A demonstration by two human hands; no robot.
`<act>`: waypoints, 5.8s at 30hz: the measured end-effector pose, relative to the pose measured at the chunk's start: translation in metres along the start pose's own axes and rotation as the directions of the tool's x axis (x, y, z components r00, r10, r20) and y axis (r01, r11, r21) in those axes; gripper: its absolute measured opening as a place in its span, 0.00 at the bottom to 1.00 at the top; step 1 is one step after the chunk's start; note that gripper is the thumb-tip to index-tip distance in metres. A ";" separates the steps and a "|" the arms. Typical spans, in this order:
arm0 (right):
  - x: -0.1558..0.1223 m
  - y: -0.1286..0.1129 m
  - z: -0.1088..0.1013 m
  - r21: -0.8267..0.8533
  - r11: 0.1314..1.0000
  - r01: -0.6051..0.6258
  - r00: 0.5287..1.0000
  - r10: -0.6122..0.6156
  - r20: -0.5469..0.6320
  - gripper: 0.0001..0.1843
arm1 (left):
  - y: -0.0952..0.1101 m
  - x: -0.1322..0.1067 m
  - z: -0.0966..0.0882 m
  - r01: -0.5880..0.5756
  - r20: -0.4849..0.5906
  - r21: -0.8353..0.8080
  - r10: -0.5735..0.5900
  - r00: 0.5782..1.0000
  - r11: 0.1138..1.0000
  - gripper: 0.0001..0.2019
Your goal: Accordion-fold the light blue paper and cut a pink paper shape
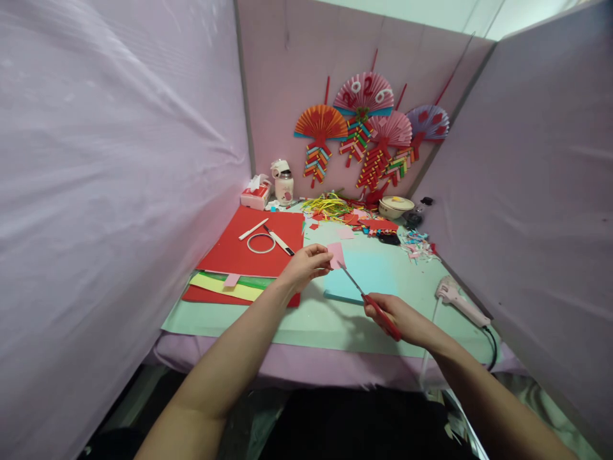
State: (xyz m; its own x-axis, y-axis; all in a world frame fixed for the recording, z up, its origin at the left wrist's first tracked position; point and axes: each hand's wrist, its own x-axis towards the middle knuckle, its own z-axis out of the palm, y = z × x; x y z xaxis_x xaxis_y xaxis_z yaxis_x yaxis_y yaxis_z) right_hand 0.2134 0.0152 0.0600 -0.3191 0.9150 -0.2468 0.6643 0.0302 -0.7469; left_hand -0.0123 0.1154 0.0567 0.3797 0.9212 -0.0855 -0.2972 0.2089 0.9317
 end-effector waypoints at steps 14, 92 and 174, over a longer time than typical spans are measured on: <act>0.003 0.004 0.004 -0.048 0.998 0.042 0.999 -0.042 -0.003 0.17 | 0.002 -0.005 0.004 -0.013 0.014 0.056 0.012 1.000 0.998 0.18; 0.062 -0.012 0.067 0.526 0.838 0.146 0.967 -0.008 -0.255 0.31 | -0.021 0.001 0.021 -0.090 -0.200 -0.465 -0.006 0.980 0.881 0.07; -0.022 -0.012 0.002 -0.008 1.000 -0.025 0.997 0.025 -0.070 0.17 | -0.006 -0.005 0.010 0.067 0.086 -0.060 -0.062 0.994 0.996 0.13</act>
State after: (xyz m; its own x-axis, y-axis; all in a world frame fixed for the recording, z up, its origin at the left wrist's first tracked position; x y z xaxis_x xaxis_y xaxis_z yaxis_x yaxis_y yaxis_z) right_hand 0.2114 -0.0055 0.0733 -0.2546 0.9414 -0.2213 0.6776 0.0104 -0.7353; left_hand -0.0040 0.1063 0.0550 0.4712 0.8748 -0.1125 -0.3228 0.2897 0.9010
